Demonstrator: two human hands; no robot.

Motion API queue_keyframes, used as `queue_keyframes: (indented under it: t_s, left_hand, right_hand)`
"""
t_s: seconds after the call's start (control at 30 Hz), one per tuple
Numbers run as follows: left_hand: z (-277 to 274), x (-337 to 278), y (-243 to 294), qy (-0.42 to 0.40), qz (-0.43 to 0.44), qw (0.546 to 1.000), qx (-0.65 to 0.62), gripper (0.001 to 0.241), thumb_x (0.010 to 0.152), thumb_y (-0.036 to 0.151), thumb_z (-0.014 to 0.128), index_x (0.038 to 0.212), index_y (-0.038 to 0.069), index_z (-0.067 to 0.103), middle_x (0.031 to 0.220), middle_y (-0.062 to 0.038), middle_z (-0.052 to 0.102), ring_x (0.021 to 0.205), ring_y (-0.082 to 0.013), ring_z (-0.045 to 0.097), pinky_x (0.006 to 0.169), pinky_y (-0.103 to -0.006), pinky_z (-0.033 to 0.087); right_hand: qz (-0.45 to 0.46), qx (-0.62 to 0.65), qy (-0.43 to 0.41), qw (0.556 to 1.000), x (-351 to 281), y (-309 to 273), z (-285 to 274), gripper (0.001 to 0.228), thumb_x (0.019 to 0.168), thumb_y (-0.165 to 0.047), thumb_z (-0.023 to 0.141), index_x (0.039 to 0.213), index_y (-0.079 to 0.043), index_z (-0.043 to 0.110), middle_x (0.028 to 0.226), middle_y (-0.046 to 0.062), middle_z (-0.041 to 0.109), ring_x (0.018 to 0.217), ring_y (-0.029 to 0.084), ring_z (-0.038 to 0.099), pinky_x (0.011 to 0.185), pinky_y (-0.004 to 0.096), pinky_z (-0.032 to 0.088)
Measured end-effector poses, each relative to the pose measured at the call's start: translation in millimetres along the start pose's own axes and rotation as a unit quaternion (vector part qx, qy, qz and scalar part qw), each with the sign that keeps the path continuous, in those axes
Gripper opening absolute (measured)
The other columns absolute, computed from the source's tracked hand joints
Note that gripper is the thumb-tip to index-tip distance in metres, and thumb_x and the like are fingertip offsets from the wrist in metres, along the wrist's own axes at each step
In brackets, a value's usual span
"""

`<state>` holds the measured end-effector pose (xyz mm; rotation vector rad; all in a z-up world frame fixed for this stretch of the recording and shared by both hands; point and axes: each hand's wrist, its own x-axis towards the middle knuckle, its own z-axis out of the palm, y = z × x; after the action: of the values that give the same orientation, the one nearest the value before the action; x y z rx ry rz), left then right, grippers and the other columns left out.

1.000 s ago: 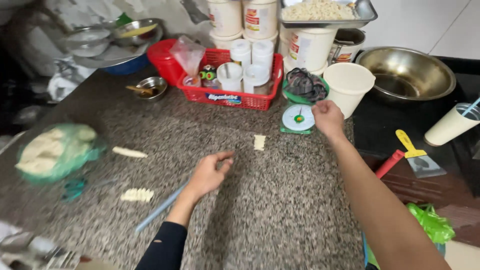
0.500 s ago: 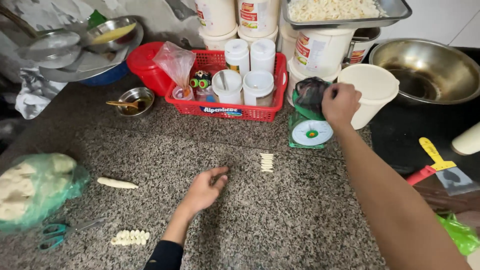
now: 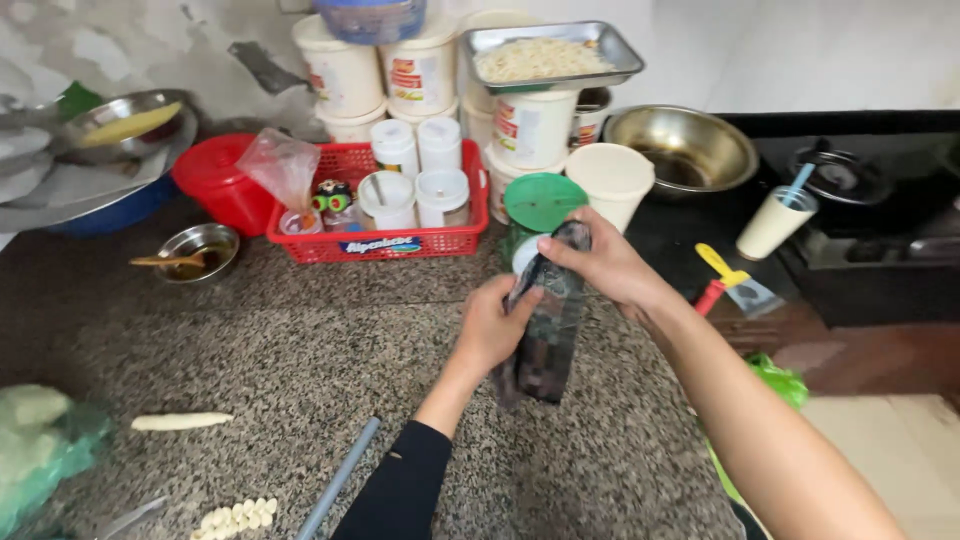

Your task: Shape dough into small floral patterns and align them on the table.

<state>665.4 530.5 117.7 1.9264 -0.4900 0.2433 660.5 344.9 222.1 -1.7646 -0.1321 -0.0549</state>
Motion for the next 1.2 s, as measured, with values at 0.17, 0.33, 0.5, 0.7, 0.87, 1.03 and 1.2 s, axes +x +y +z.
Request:
queue_keyframes:
  t_s: [0.17,0.33,0.5,0.7,0.87,1.03,1.2]
  left_hand:
    - [0,-16,-9,-0.015,0.002,0.996,-0.085,0.027,0.092,0.03,0.073,0.102,0.005,0.076,0.072,-0.01,0.068,0.062,-0.0213,0.057,0.057,-0.037,0.046]
    - [8,-23,32,-0.021,0.039,0.997,-0.063,0.033,0.103,0.034,0.068,0.095,0.003,0.073,0.079,-0.013,0.068,0.069,-0.0253,0.066,0.066,-0.0363,0.05]
    - [24,-56,105,-0.257,0.114,0.957,0.071,0.025,0.095,0.027,0.059,0.101,0.013,0.079,0.1,-0.01,0.064,0.085,-0.0275,0.07,0.076,-0.0418,0.056]
    - [27,-58,132,-0.47,0.076,0.87,-0.126,0.053,0.098,0.044,0.06,0.138,0.009,0.06,0.107,-0.007,0.074,0.099,-0.0201,0.072,0.09,-0.0363,0.059]
    - [71,-3,139,-0.238,-0.015,0.846,-0.476,0.063,0.099,0.049,0.055,0.139,0.002,0.061,0.118,-0.008,0.074,0.11,-0.0194,0.069,0.095,-0.0387,0.057]
    - [213,14,35,-0.061,-0.351,0.6,-0.717,0.06,0.095,0.057,0.044,0.123,0.007,0.058,0.095,-0.014,0.071,0.089,-0.0312,0.067,0.077,-0.0493,0.057]
    - [268,-22,11,-0.054,-0.152,0.865,-0.476,0.047,0.104,0.036,0.052,0.124,-0.004,0.065,0.089,-0.019,0.07,0.075,-0.034,0.063,0.067,-0.044,0.051]
  right_hand:
    - [0.049,0.032,0.111,0.992,-44,46,-32,0.034,0.089,-0.03,0.08,0.105,-0.008,0.061,0.093,0.005,0.065,0.086,0.016,0.061,0.074,0.034,0.05]
    - [-0.191,-0.456,0.345,0.798,-129,65,23,0.03,0.083,-0.017,0.081,0.102,-0.005,0.061,0.092,0.017,0.065,0.085,0.035,0.064,0.075,0.04,0.05]
    - [0.178,-0.049,0.199,0.962,-165,205,52,0.022,0.098,-0.022,0.064,0.109,-0.005,0.072,0.113,0.022,0.079,0.101,0.033,0.072,0.083,0.039,0.058]
    - [0.011,0.666,0.21,0.715,-196,219,36,0.03,0.101,-0.037,0.054,0.113,-0.012,0.067,0.107,0.01,0.074,0.103,0.022,0.07,0.089,0.04,0.058]
    - [-0.001,0.674,0.175,0.718,-167,167,39,0.032,0.104,-0.04,0.053,0.114,-0.013,0.067,0.109,0.007,0.073,0.1,0.023,0.069,0.091,0.039,0.058]
    - [0.099,0.613,0.241,0.746,-145,149,15,0.035,0.105,-0.043,0.051,0.113,-0.014,0.068,0.107,0.005,0.073,0.096,0.023,0.068,0.088,0.038,0.057]
    - [0.127,0.585,0.217,0.771,-148,231,-18,0.035,0.104,-0.046,0.05,0.12,-0.018,0.064,0.111,0.005,0.069,0.101,0.023,0.065,0.089,0.039,0.056]
